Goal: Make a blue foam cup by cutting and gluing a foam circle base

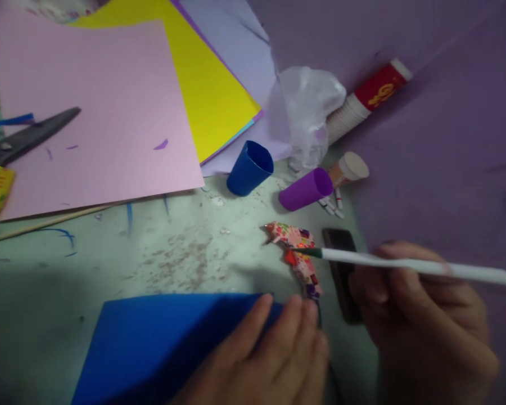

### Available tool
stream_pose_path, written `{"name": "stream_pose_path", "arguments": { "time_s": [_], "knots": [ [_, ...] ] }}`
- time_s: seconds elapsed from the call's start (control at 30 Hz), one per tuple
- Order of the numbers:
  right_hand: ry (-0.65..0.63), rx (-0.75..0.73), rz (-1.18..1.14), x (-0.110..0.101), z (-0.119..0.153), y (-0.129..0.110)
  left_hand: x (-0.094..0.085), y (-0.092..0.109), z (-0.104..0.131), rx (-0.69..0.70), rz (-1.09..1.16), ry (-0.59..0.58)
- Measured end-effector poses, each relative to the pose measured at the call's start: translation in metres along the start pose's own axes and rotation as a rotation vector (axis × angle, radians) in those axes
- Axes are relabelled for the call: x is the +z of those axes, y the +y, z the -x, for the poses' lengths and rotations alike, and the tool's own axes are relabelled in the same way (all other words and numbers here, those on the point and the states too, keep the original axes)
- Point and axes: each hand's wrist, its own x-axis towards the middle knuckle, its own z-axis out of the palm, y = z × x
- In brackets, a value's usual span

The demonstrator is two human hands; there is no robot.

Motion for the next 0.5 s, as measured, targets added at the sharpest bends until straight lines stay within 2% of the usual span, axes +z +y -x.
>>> {"name": "stream_pose_path", "arguments": {
  "time_s": [0.1,0.17,0.23,0.27,0.3,0.4,0.5],
  "knots": [
    [0.114,-0.037,-0.247,0.004,0.009,0.004,-0.006,-0.001,-0.005,-0.131,0.118,0.05],
    [0.144,-0.051,-0.392,0.009,0.01,0.007,-0.017,-0.012,-0.01,-0.141,0.186,0.067],
    [0.143,-0.065,-0.487,0.012,0.01,0.012,-0.033,-0.034,-0.017,-0.097,0.217,0.033],
    [0.148,-0.062,-0.519,0.013,0.01,0.014,-0.042,-0.048,-0.021,-0.132,0.174,0.056],
    [0.166,-0.065,-0.537,0.013,0.01,0.017,-0.05,-0.063,-0.023,-0.138,0.126,0.015],
    [0.245,-0.078,-0.526,0.013,0.01,0.025,-0.068,-0.103,-0.024,-0.35,0.033,0.008],
    [0.269,-0.049,-0.523,0.012,0.009,0.032,-0.073,-0.126,-0.012,-0.486,-0.067,0.066]
  ]
}}
